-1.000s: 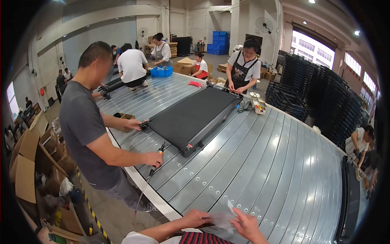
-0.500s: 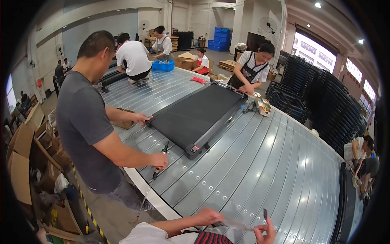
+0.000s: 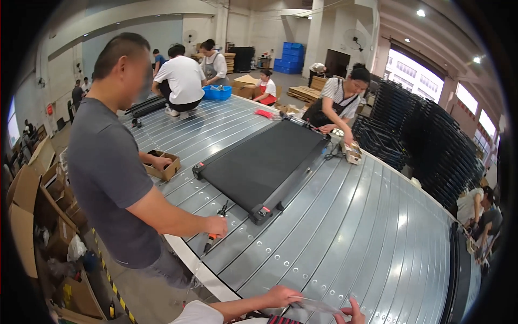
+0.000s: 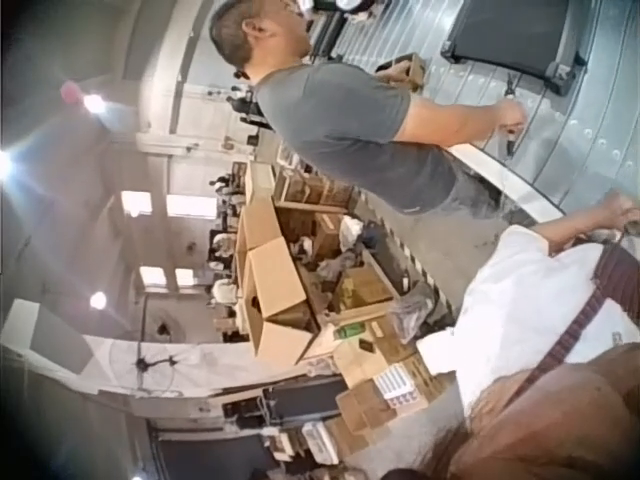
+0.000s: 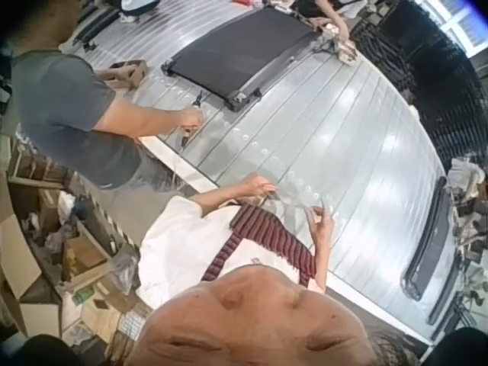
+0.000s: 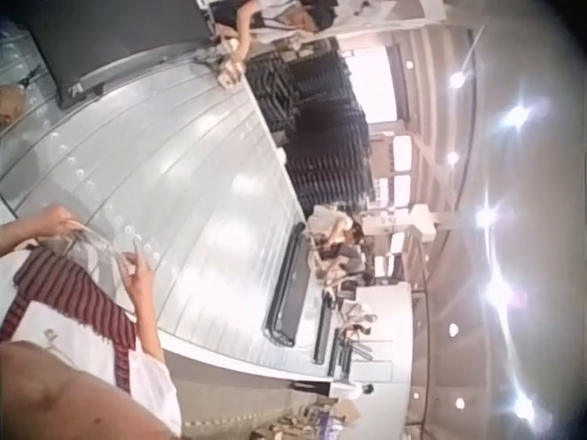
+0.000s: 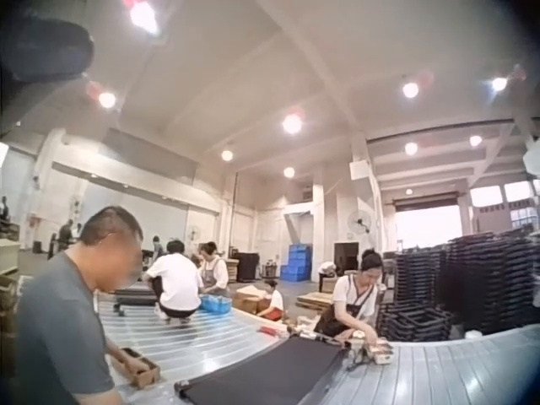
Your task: Applying product warning labels and QR code stickers to treadmill frames on a factory assembly line.
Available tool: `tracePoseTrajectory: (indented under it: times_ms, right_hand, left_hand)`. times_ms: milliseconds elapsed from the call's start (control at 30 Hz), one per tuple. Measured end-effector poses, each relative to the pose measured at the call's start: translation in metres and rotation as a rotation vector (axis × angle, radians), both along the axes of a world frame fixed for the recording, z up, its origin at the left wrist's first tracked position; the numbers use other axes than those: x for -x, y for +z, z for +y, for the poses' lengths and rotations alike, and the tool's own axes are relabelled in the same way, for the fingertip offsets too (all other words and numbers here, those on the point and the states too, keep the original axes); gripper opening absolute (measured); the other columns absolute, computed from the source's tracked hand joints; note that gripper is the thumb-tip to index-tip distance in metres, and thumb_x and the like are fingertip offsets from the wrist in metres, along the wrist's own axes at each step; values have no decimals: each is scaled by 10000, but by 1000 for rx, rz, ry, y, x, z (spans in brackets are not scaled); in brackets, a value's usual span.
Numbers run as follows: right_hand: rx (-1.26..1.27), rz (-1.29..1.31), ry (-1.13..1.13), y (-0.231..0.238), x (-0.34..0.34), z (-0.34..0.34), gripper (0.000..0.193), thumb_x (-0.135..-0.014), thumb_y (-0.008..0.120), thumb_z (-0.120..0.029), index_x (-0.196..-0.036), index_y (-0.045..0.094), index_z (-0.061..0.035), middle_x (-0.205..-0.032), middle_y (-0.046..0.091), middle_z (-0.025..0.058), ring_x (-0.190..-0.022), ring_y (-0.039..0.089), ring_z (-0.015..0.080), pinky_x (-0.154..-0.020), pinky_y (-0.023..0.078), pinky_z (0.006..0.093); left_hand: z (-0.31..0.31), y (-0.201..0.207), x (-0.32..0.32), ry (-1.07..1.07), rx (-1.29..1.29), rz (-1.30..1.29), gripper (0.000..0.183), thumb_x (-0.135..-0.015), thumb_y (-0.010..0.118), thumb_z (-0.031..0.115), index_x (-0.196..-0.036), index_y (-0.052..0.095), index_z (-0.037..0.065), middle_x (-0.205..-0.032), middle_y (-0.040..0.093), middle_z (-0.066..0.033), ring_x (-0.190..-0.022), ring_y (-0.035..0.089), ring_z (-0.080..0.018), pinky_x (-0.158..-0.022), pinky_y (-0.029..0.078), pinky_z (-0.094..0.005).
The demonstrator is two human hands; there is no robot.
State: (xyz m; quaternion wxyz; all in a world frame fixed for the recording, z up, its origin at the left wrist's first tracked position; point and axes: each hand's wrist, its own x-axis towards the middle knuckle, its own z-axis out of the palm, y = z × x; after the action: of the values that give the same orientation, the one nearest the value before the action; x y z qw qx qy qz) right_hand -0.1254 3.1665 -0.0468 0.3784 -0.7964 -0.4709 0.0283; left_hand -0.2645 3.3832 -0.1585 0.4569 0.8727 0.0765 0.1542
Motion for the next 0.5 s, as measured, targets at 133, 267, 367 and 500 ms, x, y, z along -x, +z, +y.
tracePoseTrajectory:
  times_ms: [133, 267, 367, 500]
  right_hand:
    - [107, -111, 90, -12, -7, -52, 494, -724, 672, -116, -1163, 455, -48, -777, 625, 114, -701, 615, 240, -598, 477, 312]
    - [21, 8, 121, 9, 5, -92, 483, -731, 663, -117, -1161, 454, -45, -782, 626, 117, -706, 615, 244, -598, 477, 308]
    - [44, 45, 91, 3, 7, -129, 468, -738, 649, -104, -1159, 456, -36, -802, 628, 121, -723, 614, 237, -603, 477, 303]
    - [8, 85, 63, -9, 5, -167, 469, -743, 636, -79, -1172, 453, -31, -837, 623, 105, -732, 604, 195, -601, 472, 280]
  left_hand:
    - [-39, 18, 17, 20, -6, 5, 209, -807, 526, 280, -963, 614, 172, -789, 613, -76, -697, 577, -283, -605, 461, -347]
    - [-90, 20, 32, 40, -36, -117, 213, -800, 528, 245, -994, 592, 185, -786, 610, -65, -681, 575, -280, -588, 459, -338]
    - [-125, 36, 50, 56, -8, -127, 232, -783, 543, 195, -1013, 575, 192, -818, 611, -58, -702, 580, -271, -592, 460, -326]
    - [-160, 57, 60, 61, -35, -88, 258, -762, 546, 108, -1007, 576, 179, -872, 612, -49, -751, 584, -264, -630, 467, -317]
